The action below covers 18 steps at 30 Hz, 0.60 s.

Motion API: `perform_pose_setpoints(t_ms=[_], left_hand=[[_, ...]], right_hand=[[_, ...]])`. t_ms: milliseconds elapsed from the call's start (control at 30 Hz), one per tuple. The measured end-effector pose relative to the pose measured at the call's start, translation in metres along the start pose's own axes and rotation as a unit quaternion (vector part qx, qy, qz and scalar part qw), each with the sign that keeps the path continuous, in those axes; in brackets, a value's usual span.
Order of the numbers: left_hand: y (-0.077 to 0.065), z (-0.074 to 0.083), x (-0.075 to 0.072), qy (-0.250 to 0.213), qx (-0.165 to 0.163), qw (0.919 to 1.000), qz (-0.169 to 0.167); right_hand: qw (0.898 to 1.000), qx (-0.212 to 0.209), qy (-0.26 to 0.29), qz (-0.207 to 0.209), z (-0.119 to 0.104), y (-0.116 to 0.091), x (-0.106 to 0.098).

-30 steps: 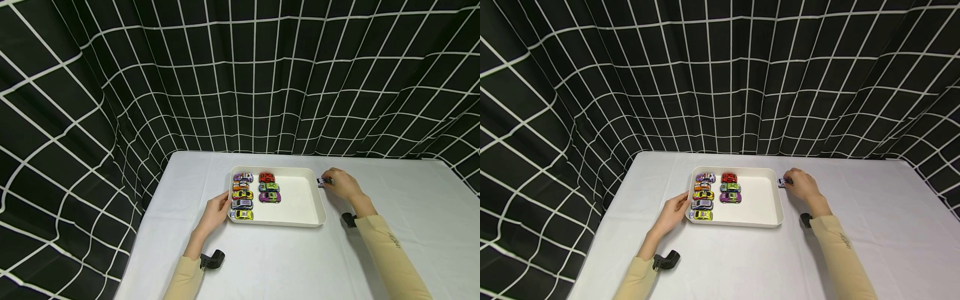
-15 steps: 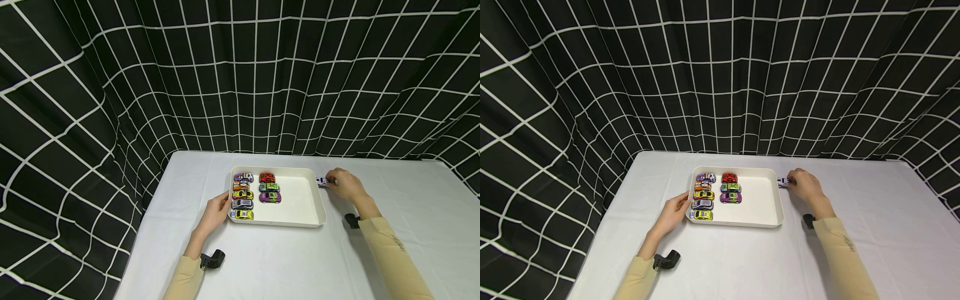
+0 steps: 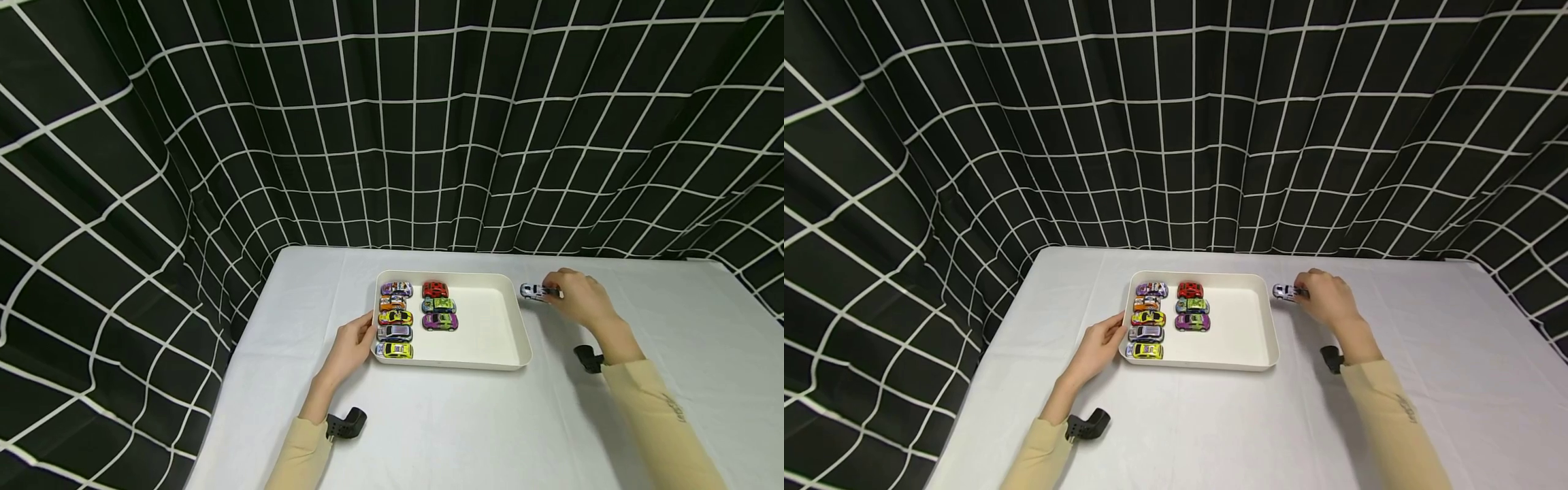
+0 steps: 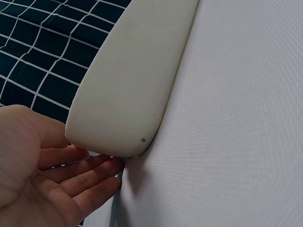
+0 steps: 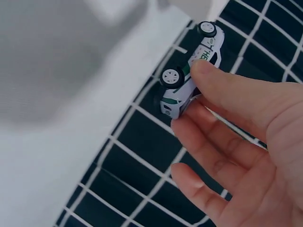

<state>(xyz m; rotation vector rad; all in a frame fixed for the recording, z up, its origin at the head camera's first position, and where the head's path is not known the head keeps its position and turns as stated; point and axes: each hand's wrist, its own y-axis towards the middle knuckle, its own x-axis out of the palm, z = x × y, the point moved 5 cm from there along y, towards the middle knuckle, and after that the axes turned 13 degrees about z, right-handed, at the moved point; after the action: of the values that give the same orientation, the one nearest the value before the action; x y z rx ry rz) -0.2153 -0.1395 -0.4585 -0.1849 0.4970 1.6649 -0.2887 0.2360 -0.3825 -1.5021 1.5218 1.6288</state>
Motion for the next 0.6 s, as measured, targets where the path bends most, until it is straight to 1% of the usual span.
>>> perform_pose_setpoints(t_ms=[167,267,367,467,600], left_hand=[[0.000,0.000,0.000,-0.003,0.000,1.0000,0.002],[0.000,0.000,0.000,-0.003,0.002,1.0000,0.003],[0.000,0.000,0.000,-0.002,0.001,1.0000,0.003],[0.000,0.001,-0.001,-0.003,-0.001,1.0000,0.002],[-0.001,0.001,0.000,-0.005,-0.002,1.0000,0.000]], right_hand=[[0.999,-0.027,-0.008,0.023,-0.014,-0.001,-0.010],[0.998,-0.050,-0.015,0.044,-0.026,-0.001,-0.015],[0.996,-0.068,-0.018,0.055,-0.039,-0.001,-0.018],[0.995,-0.083,-0.021,0.055,-0.053,-0.001,-0.018],[0.994,-0.098,-0.025,0.043,-0.068,-0.001,-0.014]])
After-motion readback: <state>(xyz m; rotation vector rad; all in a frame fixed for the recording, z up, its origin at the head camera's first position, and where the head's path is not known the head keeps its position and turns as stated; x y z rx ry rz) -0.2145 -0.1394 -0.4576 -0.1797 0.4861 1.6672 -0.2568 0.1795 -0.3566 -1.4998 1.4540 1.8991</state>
